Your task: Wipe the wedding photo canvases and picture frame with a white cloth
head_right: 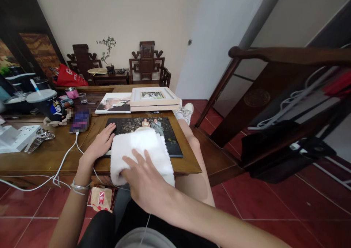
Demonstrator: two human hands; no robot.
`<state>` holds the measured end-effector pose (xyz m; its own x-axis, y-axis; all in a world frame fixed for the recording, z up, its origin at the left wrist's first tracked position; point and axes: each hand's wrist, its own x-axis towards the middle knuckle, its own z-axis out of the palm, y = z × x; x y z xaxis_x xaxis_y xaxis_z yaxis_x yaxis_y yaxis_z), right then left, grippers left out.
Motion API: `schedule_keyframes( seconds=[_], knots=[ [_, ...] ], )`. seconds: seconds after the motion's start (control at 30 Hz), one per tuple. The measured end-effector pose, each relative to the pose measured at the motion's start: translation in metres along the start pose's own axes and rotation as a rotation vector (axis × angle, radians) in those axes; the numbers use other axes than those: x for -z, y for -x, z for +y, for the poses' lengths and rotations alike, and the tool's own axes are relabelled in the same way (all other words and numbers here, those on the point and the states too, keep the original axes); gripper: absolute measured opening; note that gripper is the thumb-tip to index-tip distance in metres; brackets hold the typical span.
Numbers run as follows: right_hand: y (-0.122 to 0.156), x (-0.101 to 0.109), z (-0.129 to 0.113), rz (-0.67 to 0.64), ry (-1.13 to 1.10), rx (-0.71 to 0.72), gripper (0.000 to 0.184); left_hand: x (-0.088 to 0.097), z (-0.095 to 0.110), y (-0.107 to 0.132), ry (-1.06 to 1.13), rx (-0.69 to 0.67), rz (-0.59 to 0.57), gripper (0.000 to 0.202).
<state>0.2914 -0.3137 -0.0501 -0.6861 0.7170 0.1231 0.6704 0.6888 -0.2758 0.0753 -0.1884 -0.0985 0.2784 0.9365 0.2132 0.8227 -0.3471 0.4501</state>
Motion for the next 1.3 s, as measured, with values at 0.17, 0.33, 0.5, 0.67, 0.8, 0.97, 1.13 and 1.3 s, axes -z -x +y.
schedule_keyframes(
  seconds=[0.17, 0.33, 0.5, 0.67, 0.8, 0.97, 1.13, 1.3],
  knots=[
    [-0.013, 0.002, 0.01, -0.003, 0.007, -0.042, 0.045, -0.002, -0.004, -0.001, -0.007, -0.011, 0.001, 0.049],
    [-0.069, 0.005, 0.043, 0.052, 0.136, -0.131, 0.043, -0.004, -0.005, -0.002, 0.01, -0.009, 0.035, 0.049],
    [-0.11, -0.001, 0.057, 0.07, 0.201, -0.2, 0.046, 0.004, 0.002, -0.003, 0.115, -0.068, 0.223, 0.048],
    [-0.097, -0.007, 0.039, 0.035, 0.14, 0.032, 0.046, 0.012, 0.008, -0.001, 0.207, -0.069, 0.353, 0.053],
    [-0.056, -0.004, 0.022, -0.03, 0.014, 0.101, 0.044, 0.011, 0.01, 0.0, 0.189, -0.051, 0.329, 0.059],
    [-0.011, 0.004, 0.021, 0.021, -0.058, 0.029, 0.045, 0.007, 0.01, 0.0, 0.14, -0.039, 0.229, 0.059],
    [-0.018, 0.014, 0.051, 0.052, 0.07, -0.154, 0.046, 0.002, 0.003, -0.001, 0.007, -0.083, 0.123, 0.05],
    [-0.067, 0.023, 0.08, 0.076, 0.1, -0.26, 0.041, -0.001, -0.002, -0.002, -0.025, -0.11, 0.118, 0.047]
  ],
)
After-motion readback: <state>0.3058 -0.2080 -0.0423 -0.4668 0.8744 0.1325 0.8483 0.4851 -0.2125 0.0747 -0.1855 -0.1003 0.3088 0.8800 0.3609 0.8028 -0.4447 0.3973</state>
